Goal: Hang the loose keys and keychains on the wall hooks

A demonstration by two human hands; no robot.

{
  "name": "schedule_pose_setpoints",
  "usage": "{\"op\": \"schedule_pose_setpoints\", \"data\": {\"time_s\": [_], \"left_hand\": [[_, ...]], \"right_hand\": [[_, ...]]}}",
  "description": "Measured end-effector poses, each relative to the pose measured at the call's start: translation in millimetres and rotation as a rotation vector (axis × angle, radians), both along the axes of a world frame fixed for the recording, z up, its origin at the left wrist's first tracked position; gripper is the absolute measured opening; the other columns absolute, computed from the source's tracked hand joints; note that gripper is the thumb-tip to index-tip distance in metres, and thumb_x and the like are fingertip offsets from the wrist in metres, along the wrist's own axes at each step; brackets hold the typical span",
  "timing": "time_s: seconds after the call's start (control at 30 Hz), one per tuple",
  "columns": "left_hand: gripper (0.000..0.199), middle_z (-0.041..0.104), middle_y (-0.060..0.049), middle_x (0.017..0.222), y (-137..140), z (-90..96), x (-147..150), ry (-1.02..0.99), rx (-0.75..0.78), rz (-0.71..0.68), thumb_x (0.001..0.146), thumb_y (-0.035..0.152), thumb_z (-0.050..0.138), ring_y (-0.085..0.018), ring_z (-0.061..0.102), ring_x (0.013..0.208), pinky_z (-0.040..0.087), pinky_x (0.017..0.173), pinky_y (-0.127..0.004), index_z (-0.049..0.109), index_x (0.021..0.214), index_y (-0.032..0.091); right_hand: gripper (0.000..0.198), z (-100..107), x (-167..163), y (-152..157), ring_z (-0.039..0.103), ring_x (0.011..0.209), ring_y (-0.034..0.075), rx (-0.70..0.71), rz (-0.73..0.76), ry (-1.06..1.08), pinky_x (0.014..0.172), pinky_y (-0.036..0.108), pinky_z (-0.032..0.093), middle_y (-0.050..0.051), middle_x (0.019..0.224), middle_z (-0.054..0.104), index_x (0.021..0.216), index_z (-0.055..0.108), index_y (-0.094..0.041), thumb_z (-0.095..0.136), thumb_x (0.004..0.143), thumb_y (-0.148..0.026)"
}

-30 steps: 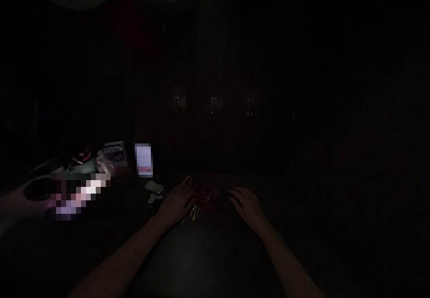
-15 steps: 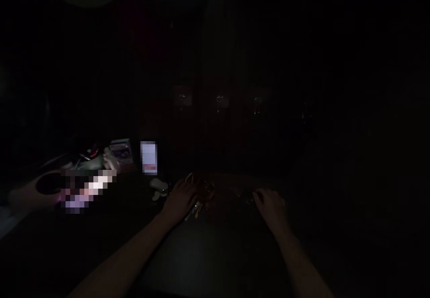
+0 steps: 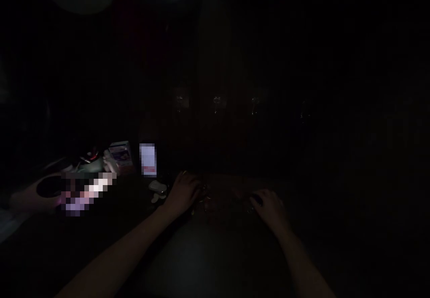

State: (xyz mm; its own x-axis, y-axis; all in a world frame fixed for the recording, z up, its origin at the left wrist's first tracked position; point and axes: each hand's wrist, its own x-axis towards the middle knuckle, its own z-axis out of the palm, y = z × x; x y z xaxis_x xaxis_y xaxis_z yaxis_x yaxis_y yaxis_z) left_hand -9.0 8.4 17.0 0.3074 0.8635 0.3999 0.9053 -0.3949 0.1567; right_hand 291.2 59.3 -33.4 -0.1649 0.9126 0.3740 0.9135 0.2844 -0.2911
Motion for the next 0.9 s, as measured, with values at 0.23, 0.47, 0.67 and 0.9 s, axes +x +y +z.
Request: {"op": "schedule_pose_setpoints", "data": {"time_s": [0.23, 0.47, 0.67, 0.9], "left_hand": [[0.033, 0.058, -0.005, 0.120, -1.3, -7.5, 47.3, 0.048, -0.052, -0.246, 0.085, 0.030, 0.049, -0.022, 0.049, 0.112, 0.021, 0.106, -0.048, 0.050, 0.117, 0.023], [0.040, 0.057, -0.005, 0.121, -5.2, -23.9, 77.0, -0.008, -0.092, -0.296, 0.085, 0.031, 0.051, -0.022, 0.048, 0.113, 0.026, 0.103, -0.048, 0.044, 0.124, 0.025], [0.024, 0.062, -0.003, 0.106, -4.0, -27.1, 75.6, -0.133, -0.094, -0.225, 0.082, 0.018, 0.053, -0.019, 0.053, 0.102, 0.036, 0.096, -0.037, 0.055, 0.106, 0.023], [0.030, 0.065, -0.003, 0.104, -3.3, -33.9, 69.5, -0.329, -0.098, -0.202, 0.080, 0.012, 0.053, -0.020, 0.057, 0.098, 0.042, 0.089, -0.035, 0.056, 0.108, 0.025]], "right_hand": [[0.021, 6.3, -11.3, -7.4, 0.060, 0.093, 0.024, -0.070, 0.305, 0.222, 0.083, 0.039, 0.047, 0.005, 0.096, 0.067, 0.090, 0.065, -0.027, 0.048, 0.078, -0.031], [0.023, 9.5, -21.8, -10.7, 0.063, 0.093, 0.021, -0.062, 0.300, 0.434, 0.083, 0.034, 0.049, 0.003, 0.097, 0.068, 0.092, 0.064, -0.026, 0.048, 0.078, -0.035], [0.024, 4.5, -17.4, -7.6, 0.064, 0.091, 0.021, -0.046, 0.172, 0.504, 0.081, 0.034, 0.049, 0.002, 0.095, 0.070, 0.093, 0.062, -0.026, 0.046, 0.079, -0.036], [0.026, 7.9, -5.9, -5.8, 0.065, 0.086, 0.022, -0.019, 0.021, 0.582, 0.076, 0.036, 0.049, 0.004, 0.092, 0.070, 0.093, 0.062, -0.025, 0.046, 0.077, -0.037]]}}
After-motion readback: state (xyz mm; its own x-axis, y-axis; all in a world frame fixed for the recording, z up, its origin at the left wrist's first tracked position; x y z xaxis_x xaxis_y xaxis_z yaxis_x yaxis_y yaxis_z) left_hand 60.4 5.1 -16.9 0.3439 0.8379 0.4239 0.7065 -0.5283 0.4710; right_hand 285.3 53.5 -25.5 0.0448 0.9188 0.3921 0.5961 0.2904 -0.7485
